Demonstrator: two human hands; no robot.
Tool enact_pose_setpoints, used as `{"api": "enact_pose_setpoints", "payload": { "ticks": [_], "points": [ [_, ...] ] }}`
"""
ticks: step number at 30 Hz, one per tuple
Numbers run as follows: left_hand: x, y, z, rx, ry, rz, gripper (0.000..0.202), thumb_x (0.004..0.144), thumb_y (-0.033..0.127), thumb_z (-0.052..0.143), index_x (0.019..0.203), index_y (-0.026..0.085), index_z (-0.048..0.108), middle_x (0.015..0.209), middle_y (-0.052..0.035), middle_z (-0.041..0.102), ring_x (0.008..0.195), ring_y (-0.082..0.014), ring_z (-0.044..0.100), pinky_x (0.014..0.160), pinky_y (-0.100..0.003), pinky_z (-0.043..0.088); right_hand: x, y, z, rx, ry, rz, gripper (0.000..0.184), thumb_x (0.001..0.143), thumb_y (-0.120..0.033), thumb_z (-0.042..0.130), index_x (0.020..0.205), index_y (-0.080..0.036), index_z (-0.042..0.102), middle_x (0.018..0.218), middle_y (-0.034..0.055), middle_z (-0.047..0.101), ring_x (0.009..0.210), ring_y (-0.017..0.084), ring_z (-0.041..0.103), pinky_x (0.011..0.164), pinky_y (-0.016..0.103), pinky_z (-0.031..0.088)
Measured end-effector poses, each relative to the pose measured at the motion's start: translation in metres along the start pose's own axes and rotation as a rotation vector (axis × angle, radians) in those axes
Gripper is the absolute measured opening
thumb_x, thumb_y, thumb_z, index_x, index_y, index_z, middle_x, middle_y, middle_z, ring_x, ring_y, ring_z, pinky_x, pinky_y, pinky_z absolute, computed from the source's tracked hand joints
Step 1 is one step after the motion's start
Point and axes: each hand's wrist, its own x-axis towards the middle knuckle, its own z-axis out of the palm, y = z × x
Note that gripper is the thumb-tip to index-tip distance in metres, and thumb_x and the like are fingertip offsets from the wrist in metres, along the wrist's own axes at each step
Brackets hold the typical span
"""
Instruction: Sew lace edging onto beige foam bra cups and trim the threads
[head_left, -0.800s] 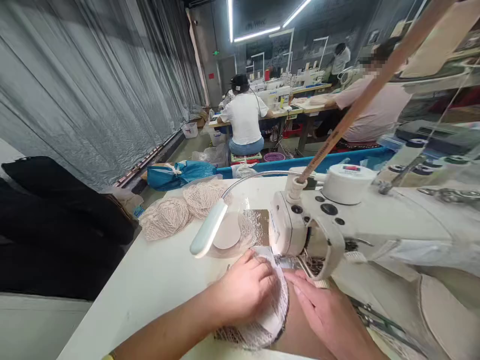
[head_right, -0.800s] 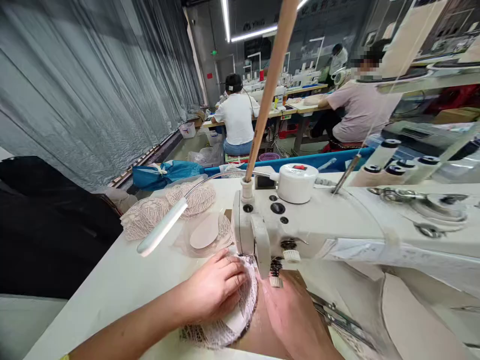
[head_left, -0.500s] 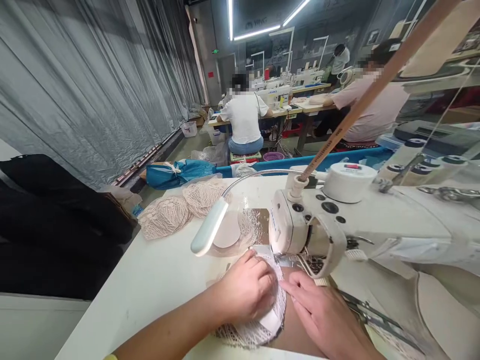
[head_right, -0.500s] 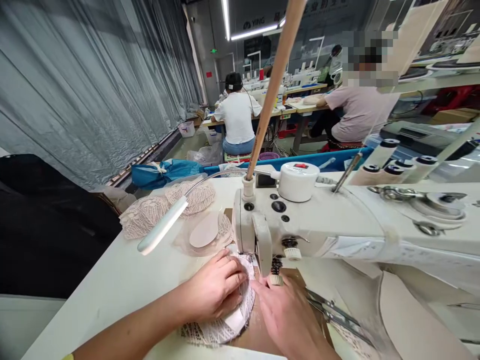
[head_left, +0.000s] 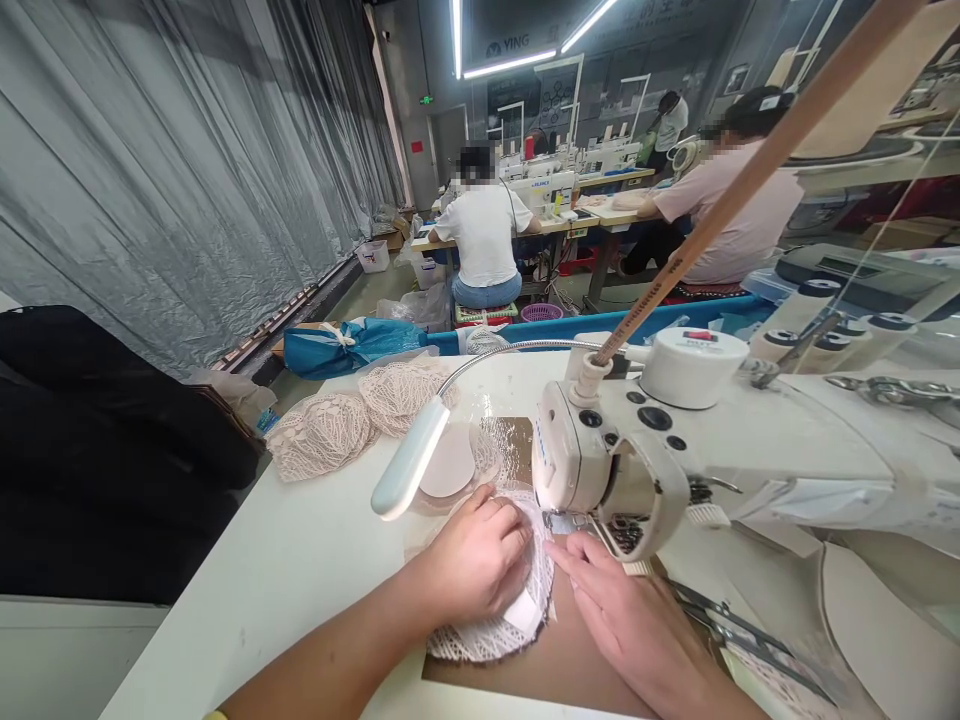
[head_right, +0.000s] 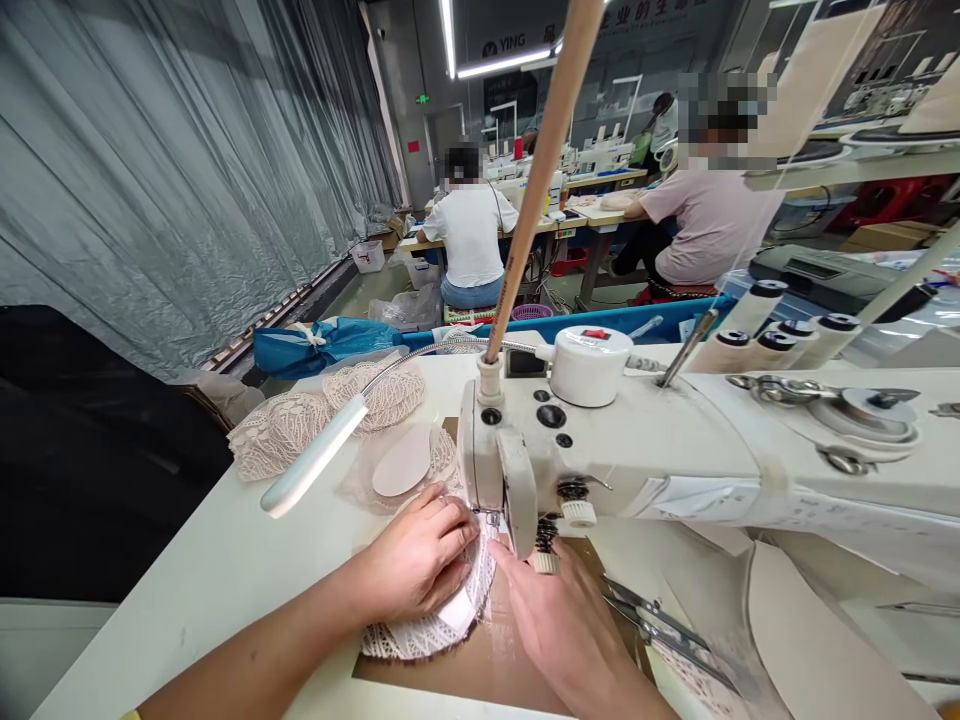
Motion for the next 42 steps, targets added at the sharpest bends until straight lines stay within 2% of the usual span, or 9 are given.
{"api": "enact_pose_setpoints", "payload": {
  "ticks": [5, 9, 14, 18, 21, 29, 33, 37, 42],
  "points": [
    [0.001, 0.003, 0.000, 0.000, 0.007, 0.043, 0.026, 0.087, 0.021, 0.048, 0.108, 0.011, 0.060, 0.095, -0.0118, 0.060, 0.090, -0.0236, 0.054, 0.098, -0.045, 0.036, 0.003, 0.002, 0.003, -0.120, 0.135, -0.046, 0.043, 0.089, -0.011, 0.034, 0.109, -0.019, 0.071, 0.098, 0.0116, 0.075, 0.082, 0.021, 0.070, 0.072, 0.032, 0.056],
    [-0.001, 0.004, 0.004, -0.055, -0.019, 0.111, 0.034, 0.085, 0.021, 0.050, 0.118, 0.013, 0.057, 0.103, -0.0130, 0.060, 0.093, -0.0235, 0.054, 0.097, -0.044, 0.036, 0.007, 0.001, 0.000, -0.151, 0.217, -0.014, 0.043, 0.091, -0.013, 0.032, 0.095, -0.016, 0.074, 0.085, 0.0126, 0.076, 0.077, 0.024, 0.071, 0.067, 0.035, 0.058],
    [-0.003, 0.003, 0.008, -0.083, -0.034, 0.112, 0.035, 0.085, 0.022, 0.050, 0.119, 0.014, 0.056, 0.106, -0.0135, 0.061, 0.094, -0.0245, 0.054, 0.093, -0.043, 0.039, 0.002, 0.003, 0.004, -0.095, 0.158, 0.005, 0.040, 0.089, -0.014, 0.036, 0.104, -0.020, 0.072, 0.094, 0.0115, 0.075, 0.084, 0.023, 0.071, 0.072, 0.034, 0.057],
    [-0.004, 0.003, 0.008, -0.124, -0.021, 0.102, 0.038, 0.083, 0.019, 0.050, 0.120, 0.013, 0.055, 0.117, -0.0142, 0.061, 0.099, -0.0250, 0.054, 0.090, -0.040, 0.042, -0.004, 0.005, 0.008, -0.025, 0.025, 0.039, 0.043, 0.086, -0.013, 0.037, 0.110, -0.026, 0.071, 0.099, 0.0096, 0.074, 0.080, 0.020, 0.071, 0.065, 0.028, 0.056],
    [-0.004, 0.002, 0.008, -0.145, 0.003, 0.090, 0.039, 0.085, 0.018, 0.048, 0.122, 0.011, 0.055, 0.122, -0.0138, 0.061, 0.100, -0.0255, 0.054, 0.090, -0.040, 0.044, -0.004, 0.004, 0.008, -0.027, -0.003, 0.045, 0.044, 0.086, -0.013, 0.037, 0.111, -0.026, 0.071, 0.098, 0.0096, 0.074, 0.078, 0.019, 0.070, 0.062, 0.026, 0.056],
    [-0.004, -0.003, 0.015, -0.130, -0.006, 0.056, 0.045, 0.085, 0.020, 0.049, 0.128, 0.009, 0.053, 0.129, -0.0154, 0.058, 0.103, -0.0283, 0.053, 0.088, -0.042, 0.046, 0.000, 0.004, 0.013, -0.178, 0.054, -0.021, 0.044, 0.088, -0.010, 0.036, 0.116, -0.017, 0.069, 0.099, 0.0150, 0.074, 0.080, 0.021, 0.072, 0.061, 0.027, 0.057],
    [-0.002, -0.002, 0.016, -0.099, -0.020, 0.053, 0.044, 0.083, 0.019, 0.051, 0.127, 0.009, 0.053, 0.127, -0.0156, 0.059, 0.103, -0.0281, 0.053, 0.088, -0.042, 0.045, -0.001, 0.004, 0.016, -0.215, 0.085, -0.024, 0.044, 0.087, -0.008, 0.036, 0.113, -0.017, 0.071, 0.096, 0.0146, 0.075, 0.080, 0.022, 0.073, 0.065, 0.029, 0.058],
    [-0.001, -0.001, 0.015, -0.077, -0.034, 0.048, 0.042, 0.084, 0.017, 0.051, 0.126, 0.009, 0.053, 0.127, -0.0147, 0.059, 0.102, -0.0267, 0.053, 0.088, -0.041, 0.045, -0.002, 0.003, 0.019, -0.199, 0.085, 0.010, 0.043, 0.088, -0.010, 0.037, 0.112, -0.018, 0.071, 0.089, 0.0128, 0.075, 0.075, 0.022, 0.072, 0.064, 0.029, 0.057],
    [0.001, -0.001, 0.015, -0.063, -0.033, 0.047, 0.038, 0.086, 0.016, 0.050, 0.123, 0.009, 0.055, 0.125, -0.0135, 0.061, 0.100, -0.0263, 0.053, 0.086, -0.040, 0.045, -0.004, 0.004, 0.021, -0.102, 0.103, 0.043, 0.040, 0.091, -0.015, 0.038, 0.112, -0.022, 0.071, 0.092, 0.0109, 0.074, 0.078, 0.020, 0.070, 0.066, 0.025, 0.055]
  ]
}}
